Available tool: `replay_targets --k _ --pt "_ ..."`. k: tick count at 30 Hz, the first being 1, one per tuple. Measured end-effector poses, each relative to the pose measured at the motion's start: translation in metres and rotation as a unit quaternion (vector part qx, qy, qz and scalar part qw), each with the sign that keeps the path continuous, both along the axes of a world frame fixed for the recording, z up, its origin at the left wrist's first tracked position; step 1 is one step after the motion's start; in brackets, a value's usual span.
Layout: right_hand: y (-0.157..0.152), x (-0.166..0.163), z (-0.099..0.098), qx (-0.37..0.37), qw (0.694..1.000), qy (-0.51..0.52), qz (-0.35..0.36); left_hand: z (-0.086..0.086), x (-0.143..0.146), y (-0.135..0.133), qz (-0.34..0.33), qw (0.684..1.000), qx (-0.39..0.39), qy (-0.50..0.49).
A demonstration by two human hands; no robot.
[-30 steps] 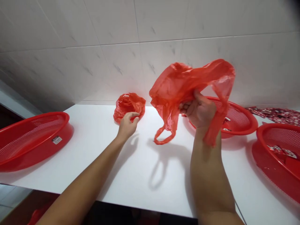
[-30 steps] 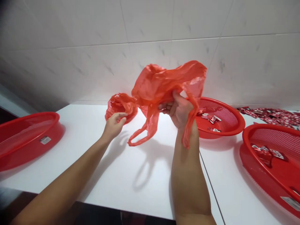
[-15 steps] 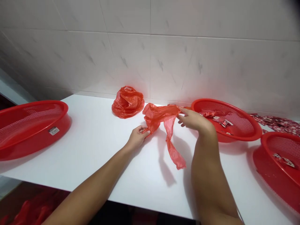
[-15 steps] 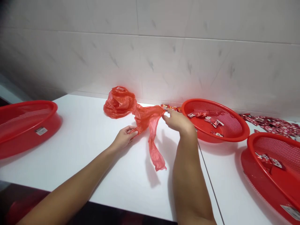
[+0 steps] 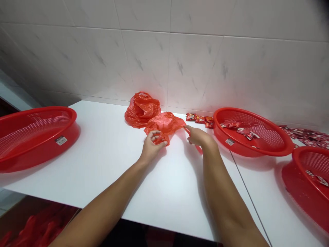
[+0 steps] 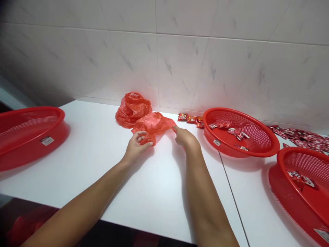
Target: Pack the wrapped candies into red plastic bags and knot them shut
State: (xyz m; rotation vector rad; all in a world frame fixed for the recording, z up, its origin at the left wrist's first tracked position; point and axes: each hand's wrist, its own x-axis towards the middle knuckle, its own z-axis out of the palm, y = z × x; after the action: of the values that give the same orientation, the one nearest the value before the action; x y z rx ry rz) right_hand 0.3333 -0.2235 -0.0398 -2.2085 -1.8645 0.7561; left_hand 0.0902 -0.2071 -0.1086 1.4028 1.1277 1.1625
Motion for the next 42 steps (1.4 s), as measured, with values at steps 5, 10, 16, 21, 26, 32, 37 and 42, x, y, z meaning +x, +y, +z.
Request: replay_targets --k 5,10,16,21,26,32,37,42 --pt "-0.015 0.031 0.021 -0.009 1.000 0.002 -0.026 0.005 -0.010 0.009 0.095 0.995 -0.014 0.004" --pt "-0.032 0.051 0.037 0.012 0.998 0.005 -0.062 0.013 -0.022 0.026 0.203 0.977 0.063 -0.021" --pt "-0.034 0.049 0.040 -0.032 0.997 -0.044 -0.052 0.018 -0.039 0.035 0.309 0.933 0.180 0.030" --pt "-0.028 0.033 0.044 -0.027 0.997 -0.058 -0.038 0.011 -0.016 0.001 0.141 0.907 0.366 0.153" --pt "-0.030 0.022 0.048 -0.038 0.997 -0.048 -0.038 -0.007 0.013 -0.012 -0.132 0.918 0.249 0.279" --pt "-0.035 0.030 0.048 -0.031 0.996 -0.079 -0.022 -0.023 0.003 0.006 -0.019 0.869 0.176 0.462" --pt "-0.044 0.021 0.060 0.036 0.996 -0.081 -0.033 -0.018 -0.006 0.009 0.030 0.851 0.157 0.500" --pt "-0.048 -0.037 0.054 0.113 0.975 0.083 0.173 -0.012 -0.002 0.002 0.011 0.876 0.151 0.458"
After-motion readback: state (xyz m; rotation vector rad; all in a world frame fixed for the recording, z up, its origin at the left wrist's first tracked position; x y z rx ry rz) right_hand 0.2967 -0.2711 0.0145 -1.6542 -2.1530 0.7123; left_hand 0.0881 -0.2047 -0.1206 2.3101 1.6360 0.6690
